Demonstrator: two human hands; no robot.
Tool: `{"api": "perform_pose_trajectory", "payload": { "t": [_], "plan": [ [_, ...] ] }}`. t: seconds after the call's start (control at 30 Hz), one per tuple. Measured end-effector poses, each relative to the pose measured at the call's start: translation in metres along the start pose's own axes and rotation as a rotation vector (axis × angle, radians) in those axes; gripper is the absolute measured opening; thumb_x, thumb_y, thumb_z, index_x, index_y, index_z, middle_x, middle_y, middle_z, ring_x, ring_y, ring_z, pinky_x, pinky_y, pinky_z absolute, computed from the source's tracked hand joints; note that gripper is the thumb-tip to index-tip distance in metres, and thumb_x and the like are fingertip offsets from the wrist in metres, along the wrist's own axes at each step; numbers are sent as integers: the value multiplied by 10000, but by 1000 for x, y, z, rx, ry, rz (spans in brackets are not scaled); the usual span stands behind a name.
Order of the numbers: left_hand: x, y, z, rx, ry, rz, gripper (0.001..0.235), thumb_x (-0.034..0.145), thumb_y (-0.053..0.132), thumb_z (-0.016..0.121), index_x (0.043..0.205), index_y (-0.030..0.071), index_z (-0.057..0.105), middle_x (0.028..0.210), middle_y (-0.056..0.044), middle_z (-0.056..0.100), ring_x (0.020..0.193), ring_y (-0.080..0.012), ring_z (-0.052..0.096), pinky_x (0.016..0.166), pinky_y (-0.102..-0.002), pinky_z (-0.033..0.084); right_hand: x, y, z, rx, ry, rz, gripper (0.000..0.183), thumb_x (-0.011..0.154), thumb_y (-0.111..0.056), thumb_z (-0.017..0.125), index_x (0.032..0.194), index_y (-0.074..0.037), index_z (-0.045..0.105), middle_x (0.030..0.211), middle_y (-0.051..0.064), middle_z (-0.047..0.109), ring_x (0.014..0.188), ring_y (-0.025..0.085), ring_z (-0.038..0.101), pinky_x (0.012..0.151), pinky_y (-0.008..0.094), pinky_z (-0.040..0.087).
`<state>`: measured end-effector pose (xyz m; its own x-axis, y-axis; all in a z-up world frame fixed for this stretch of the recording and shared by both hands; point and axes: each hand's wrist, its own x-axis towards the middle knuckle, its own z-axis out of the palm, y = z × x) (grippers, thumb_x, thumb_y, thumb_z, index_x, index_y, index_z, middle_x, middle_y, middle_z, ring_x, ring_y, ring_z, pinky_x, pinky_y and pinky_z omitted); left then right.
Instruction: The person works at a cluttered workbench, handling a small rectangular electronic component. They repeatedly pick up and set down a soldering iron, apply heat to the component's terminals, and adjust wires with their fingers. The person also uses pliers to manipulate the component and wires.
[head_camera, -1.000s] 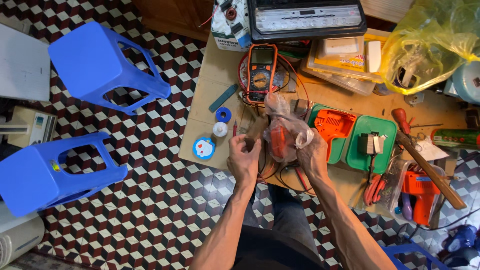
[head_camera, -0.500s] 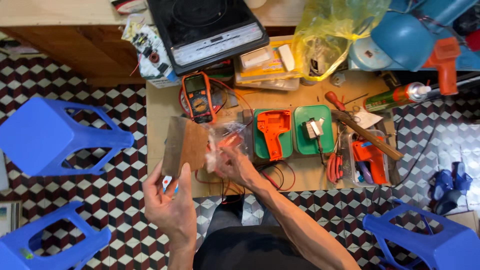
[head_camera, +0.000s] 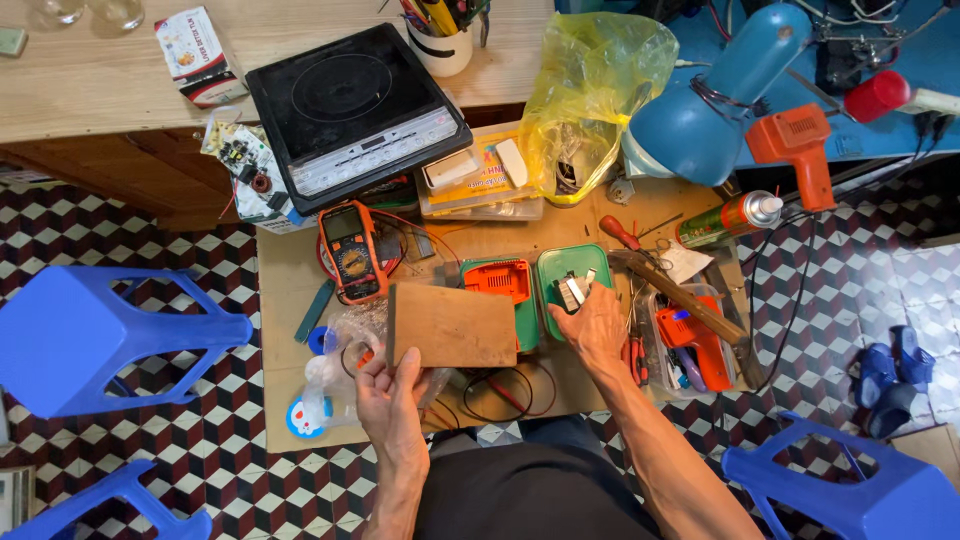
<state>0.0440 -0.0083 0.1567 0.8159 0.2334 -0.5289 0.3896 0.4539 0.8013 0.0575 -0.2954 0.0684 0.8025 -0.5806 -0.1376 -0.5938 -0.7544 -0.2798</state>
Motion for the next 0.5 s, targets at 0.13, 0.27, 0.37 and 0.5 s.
{"api": "perform_pose_trajectory", "payload": {
  "t": [0.13,0.27,0.37,0.5],
  "plan": [
    [-3,-24,5,97,22,-20,514,878,211,720,1288,-12,505,1170,-143,676,1010,-206,693,872,-388,595,13,5,4,12,-6,-83,810,734,-539,828,1239,28,547,1188,230,602,1127,397,583,900,525,494],
    [-11,-45,-7,68,68,-16,510,897,248,710,1308,-1,543,1228,-112,676,1075,-201,663,911,-400,549,17,18,-3,15,-32,-140,837,749,-537,817,1269,54,531,1178,253,601,1100,418,591,886,533,501],
    [-16,-50,-24,1,145,19,496,924,253,716,1314,-9,554,1180,-96,600,1119,-200,642,943,-426,564,23,20,-5,37,-61,-158,857,757,-535,815,1279,75,514,1174,281,590,1067,435,600,866,531,514],
    [-17,-49,-40,-24,286,-12,455,922,251,691,1299,25,574,1223,-97,667,1131,-185,651,969,-405,558,27,20,0,4,-130,-176,813,784,-530,801,1237,81,513,1150,276,600,997,435,636,823,543,532]
  ]
}}
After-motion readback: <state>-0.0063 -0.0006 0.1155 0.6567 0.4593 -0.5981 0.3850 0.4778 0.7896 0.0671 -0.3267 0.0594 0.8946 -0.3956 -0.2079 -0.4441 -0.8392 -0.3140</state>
